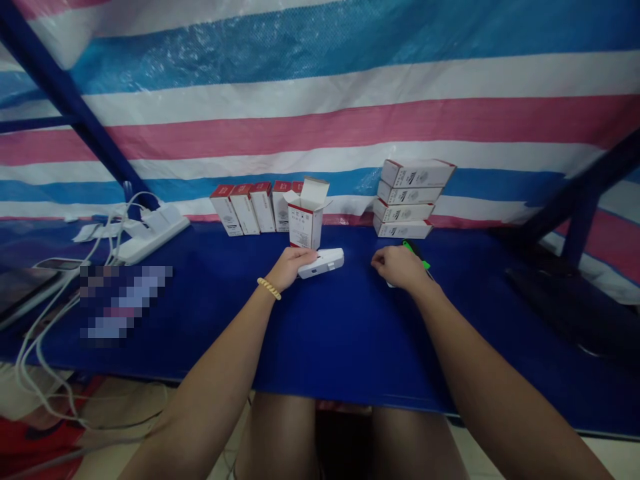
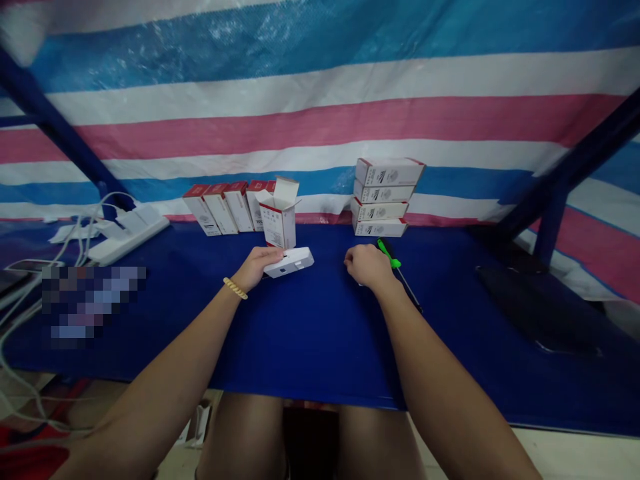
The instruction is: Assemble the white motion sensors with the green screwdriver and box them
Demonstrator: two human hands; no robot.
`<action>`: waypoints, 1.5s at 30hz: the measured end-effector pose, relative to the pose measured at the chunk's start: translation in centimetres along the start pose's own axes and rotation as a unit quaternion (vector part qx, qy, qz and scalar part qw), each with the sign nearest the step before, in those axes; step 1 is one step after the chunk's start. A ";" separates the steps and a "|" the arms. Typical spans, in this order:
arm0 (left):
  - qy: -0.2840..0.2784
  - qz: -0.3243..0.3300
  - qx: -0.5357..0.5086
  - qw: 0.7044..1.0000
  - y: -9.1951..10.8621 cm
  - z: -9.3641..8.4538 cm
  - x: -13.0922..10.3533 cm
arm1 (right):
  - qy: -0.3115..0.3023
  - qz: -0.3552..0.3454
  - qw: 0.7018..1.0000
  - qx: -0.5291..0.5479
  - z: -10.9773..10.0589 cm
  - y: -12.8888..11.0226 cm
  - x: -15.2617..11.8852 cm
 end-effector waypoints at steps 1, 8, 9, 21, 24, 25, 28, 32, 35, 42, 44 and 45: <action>0.001 -0.002 -0.009 1.000 0.0 0.0 0.0 | 0.016 -0.021 0.999 0.022 -0.2 -0.3 -0.1; -0.020 -0.014 -0.128 0.992 0.7 0.4 -0.3 | 0.017 -0.202 0.901 0.384 -1.4 -4.2 -2.1; -0.028 -0.016 -0.133 0.991 0.8 0.5 -0.4 | -0.001 -0.213 0.886 0.413 -1.3 -4.6 -2.3; -0.060 -0.019 -0.108 0.992 0.7 0.1 -0.7 | -0.009 -0.269 0.866 0.421 -1.6 -5.4 -2.9; -0.036 -0.014 -0.119 0.992 0.6 0.1 -0.6 | 0.048 -0.290 0.889 0.352 -1.9 -5.6 -3.3; -0.030 -0.012 -0.122 0.992 0.6 0.1 -0.5 | 0.064 -0.294 0.892 0.336 -1.9 -5.8 -3.4; -0.021 -0.010 -0.129 0.991 0.6 0.2 -0.5 | 0.093 -0.290 0.897 0.322 -1.7 -6.2 -3.5; -0.004 0.004 -0.123 0.992 0.8 0.2 -0.6 | 0.071 -0.251 0.885 0.386 -0.9 -6.3 -3.1; -0.007 0.006 -0.126 0.992 0.9 0.3 -0.7 | 0.029 -0.221 0.861 0.458 -0.4 -6.1 -2.6; -0.022 0.011 -0.150 0.988 1.0 0.5 -0.7 | -0.045 -0.188 0.796 0.574 0.3 -5.8 -1.9; -0.025 0.012 -0.150 0.988 1.0 0.6 -0.8 | -0.062 -0.171 0.773 0.608 0.7 -5.8 -1.9; -0.027 0.010 -0.149 0.988 1.1 0.7 -0.8 | -0.068 -0.164 0.760 0.625 1.0 -5.8 -1.8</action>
Point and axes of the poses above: each hand's wrist, its own x-axis towards the middle knuckle, its own z-axis out of the palm, y = z × x, the point moved 2 cm from there along x, towards the middle knuckle, and after that the axes turned 7 degrees about -y, right-handed, at the moved point
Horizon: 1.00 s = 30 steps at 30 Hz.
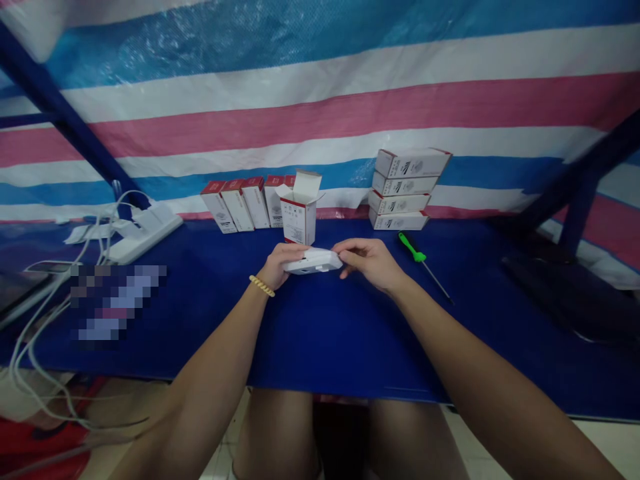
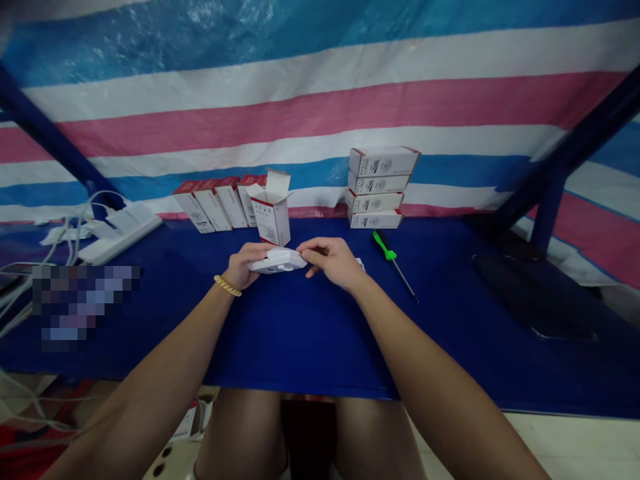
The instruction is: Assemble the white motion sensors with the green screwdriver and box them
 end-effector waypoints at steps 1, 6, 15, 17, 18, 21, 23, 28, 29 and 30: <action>-0.001 -0.001 0.000 1.000 0.0 0.1 0.0 | 0.003 0.005 1.000 0.021 0.0 0.2 0.0; 0.004 0.006 -0.009 1.000 0.0 0.4 0.2 | 0.013 0.008 0.998 0.063 0.0 0.9 0.2; -0.001 0.045 0.089 0.995 -0.8 -0.3 0.4 | 0.060 0.027 0.991 0.118 0.2 0.3 0.1; -0.012 0.072 0.151 0.986 -0.9 -0.6 0.5 | 0.074 0.038 0.988 0.128 0.1 0.3 0.1; -0.014 0.082 0.182 0.980 -0.9 -0.7 0.6 | 0.082 0.043 0.987 0.131 0.0 0.4 0.2; -0.004 0.118 0.288 0.950 -0.8 -0.4 0.7 | 0.112 0.056 0.983 0.135 -0.2 0.8 0.4; 0.018 0.162 0.377 0.912 -0.5 0.3 0.6 | 0.128 0.064 0.980 0.141 -0.3 1.0 0.5; 0.088 0.232 0.576 0.779 0.2 2.9 -0.2 | 0.127 0.063 0.980 0.140 -0.4 1.1 0.6; 0.090 0.238 0.600 0.759 0.3 3.3 -0.4 | 0.125 0.061 0.981 0.136 -0.4 1.1 0.6; 0.089 0.242 0.619 0.742 0.4 3.7 -0.5 | 0.123 0.057 0.982 0.132 -0.4 1.0 0.6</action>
Point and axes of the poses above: each hand's wrist, its own x-axis towards the middle knuckle, its own z-axis out of the palm, y = z × x, the point moved 2 cm from there along x, towards the middle knuckle, and after that the axes turned 7 degrees about -y, right-handed, at the moved point
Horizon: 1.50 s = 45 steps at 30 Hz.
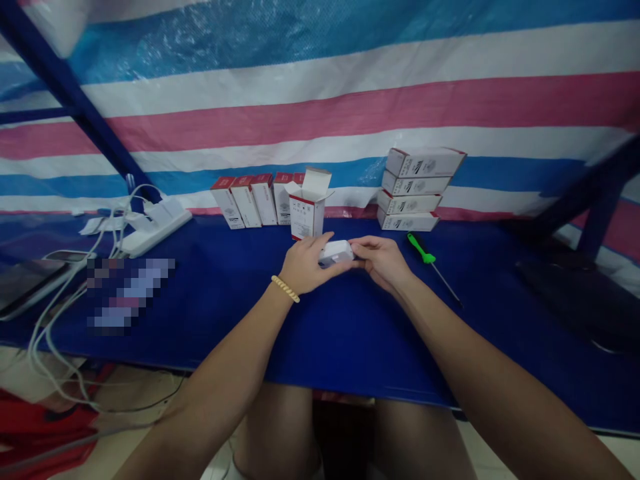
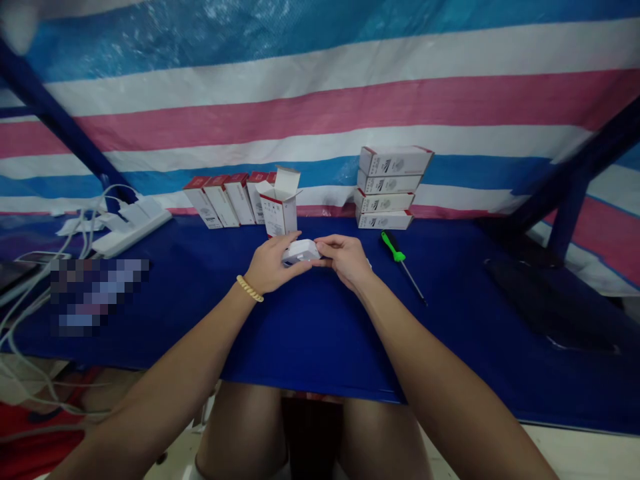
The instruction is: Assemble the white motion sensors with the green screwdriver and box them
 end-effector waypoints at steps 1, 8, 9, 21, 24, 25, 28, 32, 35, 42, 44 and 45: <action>-0.003 0.008 0.017 1.000 0.4 -0.1 0.0 | -0.004 -0.003 1.000 -0.003 0.0 -0.1 -0.1; -0.004 0.040 0.005 0.999 1.7 0.0 0.2 | -0.046 -0.050 0.995 -0.072 0.7 0.0 -0.3; 0.002 0.043 -0.005 0.999 1.7 0.1 0.2 | -0.046 -0.062 0.993 -0.088 0.8 0.1 -0.2; 0.045 0.007 -0.046 0.998 0.3 0.4 0.3 | 0.052 -0.165 0.909 -0.378 -1.3 -1.8 0.0; 0.060 -0.011 -0.044 0.997 0.1 0.1 0.3 | 0.174 -0.157 0.868 -0.438 -4.2 -3.8 0.1; 0.066 -0.017 -0.039 0.997 0.1 0.1 0.3 | 0.225 -0.136 0.847 -0.463 -5.5 -4.4 0.0; 0.088 -0.036 -0.011 0.995 0.0 -0.2 0.3 | 0.331 -0.012 0.771 -0.544 -9.0 -5.7 -0.3; 0.106 -0.078 0.017 0.991 -0.1 -0.3 0.3 | 0.323 0.149 0.716 -0.600 -12.0 -5.3 -0.3; 0.104 -0.106 0.020 0.989 -0.3 -0.3 0.3 | 0.283 0.211 0.695 -0.626 -12.9 -4.2 0.1; 0.062 -0.087 0.044 0.993 -0.2 0.2 0.3 | 0.291 0.116 0.726 -0.611 -12.7 -5.2 0.2; 0.051 -0.081 0.042 0.995 -0.1 0.2 0.3 | 0.295 0.039 0.795 -0.528 -11.7 -6.0 0.0; 0.050 -0.080 0.039 0.995 -0.1 0.2 0.3 | 0.296 -0.006 0.841 -0.453 -11.1 -6.4 0.0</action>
Point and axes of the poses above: each hand's wrist, its own x-axis towards the middle knuckle, its own z-axis out of the palm, y = z × x, the point moved 2 cm from there along x, towards the middle knuckle, and after that the axes turned 7 degrees about -y, right-handed, at the moved point
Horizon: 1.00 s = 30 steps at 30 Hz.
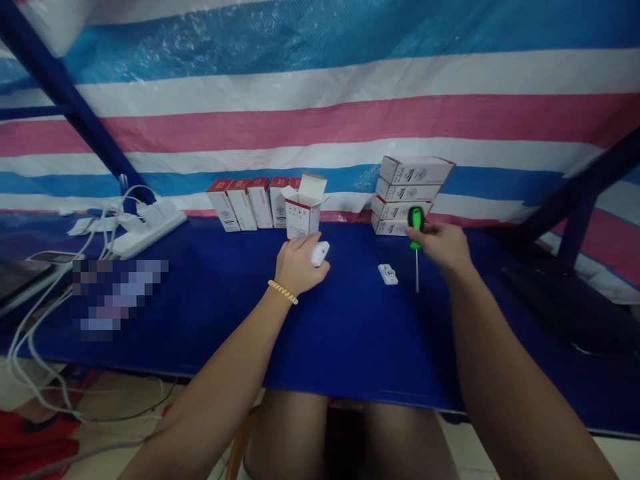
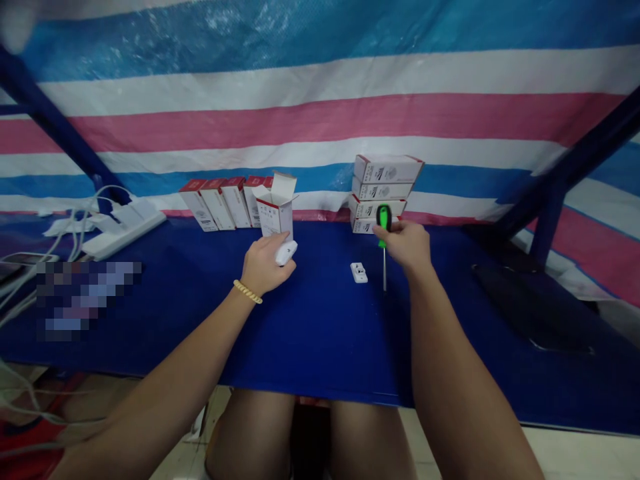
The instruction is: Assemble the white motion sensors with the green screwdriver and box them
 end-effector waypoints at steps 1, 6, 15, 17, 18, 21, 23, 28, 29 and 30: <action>0.000 0.002 -0.002 1.000 0.1 0.0 0.0 | 0.010 -0.010 0.994 0.106 0.0 -0.5 -0.2; 0.005 -0.002 -0.004 1.000 0.3 -0.3 -0.1 | 0.073 -0.010 0.904 0.422 0.2 -1.3 -0.7; 0.005 0.027 -0.020 0.999 0.2 -0.9 -0.1 | -0.033 0.012 0.876 0.481 3.1 -2.7 -2.5; -0.003 0.034 -0.030 0.999 0.1 -0.7 -0.1 | -0.031 0.002 0.879 0.476 4.1 -3.3 -3.0; -0.008 0.030 -0.033 0.999 0.0 -0.6 -0.1 | -0.023 -0.004 0.879 0.476 4.6 -3.6 -3.2; -0.027 0.015 -0.024 0.999 0.1 -0.2 -0.2 | 0.003 -0.014 0.876 0.482 5.5 -4.0 -3.6; -0.037 0.014 -0.013 0.999 0.2 0.0 -0.2 | 0.016 -0.014 0.873 0.487 5.7 -4.1 -3.7; -0.038 0.004 -0.003 0.999 0.4 0.0 -0.2 | 0.040 -0.009 0.873 0.487 5.4 -3.9 -3.5; -0.037 0.001 0.000 0.999 0.4 0.0 -0.2 | 0.041 -0.008 0.873 0.485 5.4 -3.9 -3.4; -0.036 -0.001 0.003 0.999 0.4 0.0 -0.2 | 0.041 -0.009 0.874 0.485 5.3 -3.8 -3.4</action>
Point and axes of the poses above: each hand's wrist, its own x-axis towards the middle knuckle, its own z-axis out of the palm, y = z × x, the point moved 2 cm from there along x, towards the middle knuckle, and after that the axes turned 7 degrees about -y, right-handed, at the moved point
